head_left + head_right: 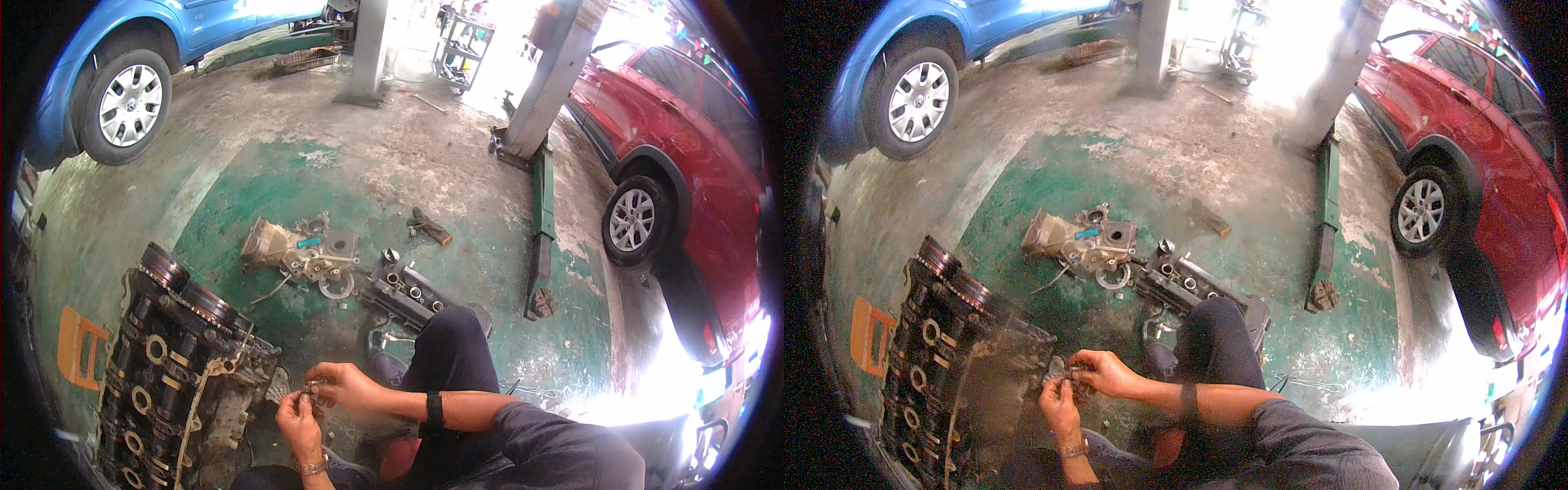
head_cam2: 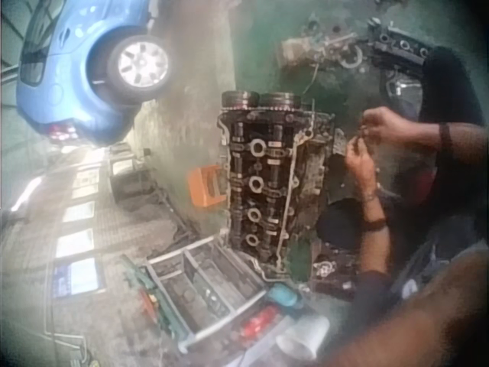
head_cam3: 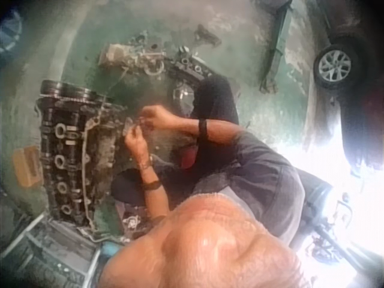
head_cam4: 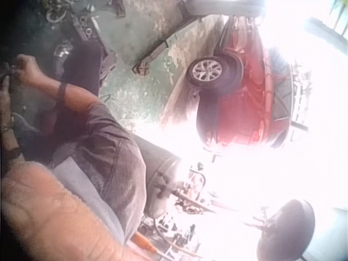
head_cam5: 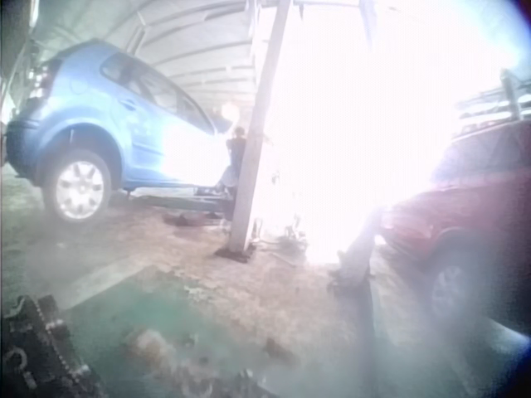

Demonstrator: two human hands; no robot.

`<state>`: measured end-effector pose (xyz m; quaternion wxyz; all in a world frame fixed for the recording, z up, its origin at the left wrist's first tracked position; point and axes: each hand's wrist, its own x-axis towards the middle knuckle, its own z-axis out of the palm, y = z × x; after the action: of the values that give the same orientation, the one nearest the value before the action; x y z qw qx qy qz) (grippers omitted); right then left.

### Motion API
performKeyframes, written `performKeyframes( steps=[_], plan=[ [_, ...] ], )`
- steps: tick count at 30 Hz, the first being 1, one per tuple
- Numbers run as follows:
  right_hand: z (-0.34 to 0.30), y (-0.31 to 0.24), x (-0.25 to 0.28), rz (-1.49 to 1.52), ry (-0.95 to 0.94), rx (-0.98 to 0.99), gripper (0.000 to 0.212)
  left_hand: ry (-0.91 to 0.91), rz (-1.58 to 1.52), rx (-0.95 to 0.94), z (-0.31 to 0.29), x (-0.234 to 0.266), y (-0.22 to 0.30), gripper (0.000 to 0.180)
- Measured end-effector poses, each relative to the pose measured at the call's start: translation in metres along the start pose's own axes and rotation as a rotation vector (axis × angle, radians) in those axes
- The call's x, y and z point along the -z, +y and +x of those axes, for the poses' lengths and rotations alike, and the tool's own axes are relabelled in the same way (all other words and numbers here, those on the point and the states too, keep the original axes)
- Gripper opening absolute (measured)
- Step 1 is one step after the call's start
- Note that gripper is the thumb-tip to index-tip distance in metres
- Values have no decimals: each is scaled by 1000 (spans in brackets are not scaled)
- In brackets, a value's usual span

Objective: The person sits on the floor of a garage and handles small engine components, repeatedly picking up parts from a tray and manipulating them by hand. The person works near a disassembled engine block and other engine parts on the floor.

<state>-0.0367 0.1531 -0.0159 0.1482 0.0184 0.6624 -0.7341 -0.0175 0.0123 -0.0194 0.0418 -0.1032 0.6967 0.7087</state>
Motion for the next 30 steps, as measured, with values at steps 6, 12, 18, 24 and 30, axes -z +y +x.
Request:
performKeyframes(
  steps=[6,12,18,24,30],
  plan=[
    [2,-2,7,-118,-172,-28,21,-29,236,12,5,9,-10,11],
    [5,4,6,-331,-158,286,18,-111,150,84,6,13,-18,24],
    [5,6,4,-406,-178,421,20,-160,53,175,1,12,-6,31],
    [5,2,5,-526,-157,367,22,-126,60,248,-1,5,2,32],
    [3,1,6,-488,-117,245,24,-113,93,120,1,5,-5,31]
  ],
)
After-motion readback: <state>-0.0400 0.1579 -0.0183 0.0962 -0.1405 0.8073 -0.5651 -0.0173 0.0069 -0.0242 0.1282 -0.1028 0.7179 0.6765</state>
